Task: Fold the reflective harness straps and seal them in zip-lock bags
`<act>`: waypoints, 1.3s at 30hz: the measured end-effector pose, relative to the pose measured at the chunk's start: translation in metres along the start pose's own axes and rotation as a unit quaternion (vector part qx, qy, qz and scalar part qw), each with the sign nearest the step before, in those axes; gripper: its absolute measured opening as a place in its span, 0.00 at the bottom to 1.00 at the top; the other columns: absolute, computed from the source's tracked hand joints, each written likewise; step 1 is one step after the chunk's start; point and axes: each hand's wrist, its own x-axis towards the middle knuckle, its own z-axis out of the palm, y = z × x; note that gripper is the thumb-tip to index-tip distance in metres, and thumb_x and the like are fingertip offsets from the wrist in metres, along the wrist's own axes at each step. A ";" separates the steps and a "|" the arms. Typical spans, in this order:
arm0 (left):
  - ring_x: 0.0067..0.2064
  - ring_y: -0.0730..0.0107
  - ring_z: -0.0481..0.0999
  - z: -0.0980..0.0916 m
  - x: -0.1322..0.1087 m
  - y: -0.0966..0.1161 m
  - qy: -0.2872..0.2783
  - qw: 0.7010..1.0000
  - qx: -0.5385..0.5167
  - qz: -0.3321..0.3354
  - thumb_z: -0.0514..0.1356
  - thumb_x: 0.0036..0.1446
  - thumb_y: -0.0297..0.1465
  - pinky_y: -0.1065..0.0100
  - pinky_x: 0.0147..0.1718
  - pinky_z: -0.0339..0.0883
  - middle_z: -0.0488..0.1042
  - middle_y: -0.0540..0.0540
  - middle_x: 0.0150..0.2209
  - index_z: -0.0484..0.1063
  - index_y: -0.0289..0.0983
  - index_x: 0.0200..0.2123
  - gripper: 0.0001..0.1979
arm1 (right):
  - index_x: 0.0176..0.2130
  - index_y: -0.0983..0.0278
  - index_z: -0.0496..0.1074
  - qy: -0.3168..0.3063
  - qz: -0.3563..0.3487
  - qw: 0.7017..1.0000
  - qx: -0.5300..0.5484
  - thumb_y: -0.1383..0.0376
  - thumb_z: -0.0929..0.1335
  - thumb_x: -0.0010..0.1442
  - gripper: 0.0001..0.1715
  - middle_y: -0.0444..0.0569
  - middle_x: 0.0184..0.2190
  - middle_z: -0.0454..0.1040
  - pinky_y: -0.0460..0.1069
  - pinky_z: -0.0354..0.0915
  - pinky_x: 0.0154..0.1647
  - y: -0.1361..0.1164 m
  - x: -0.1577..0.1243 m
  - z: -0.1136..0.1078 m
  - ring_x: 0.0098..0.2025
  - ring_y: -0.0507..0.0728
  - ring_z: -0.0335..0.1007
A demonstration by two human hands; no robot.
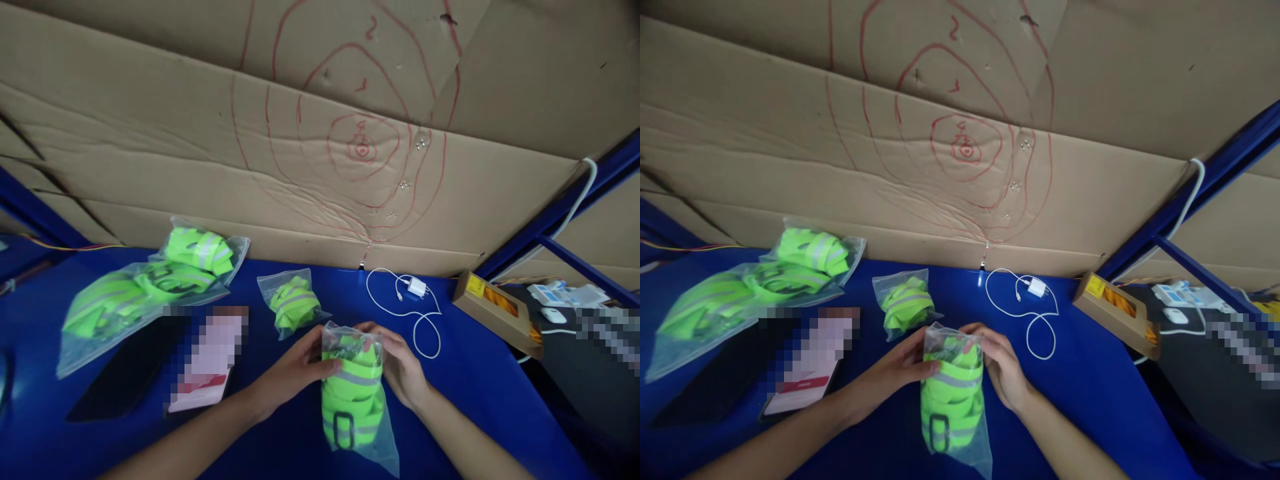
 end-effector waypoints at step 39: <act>0.37 0.60 0.77 -0.016 -0.050 0.014 0.179 0.852 0.483 0.093 0.58 0.64 0.47 0.66 0.37 0.62 0.77 0.46 0.37 0.74 0.42 0.37 0.15 | 0.33 0.61 0.72 0.071 -0.067 0.947 -0.306 0.56 0.71 0.63 0.12 0.44 0.31 0.73 0.49 0.60 0.41 0.020 0.008 -0.005 0.36 0.55 0.65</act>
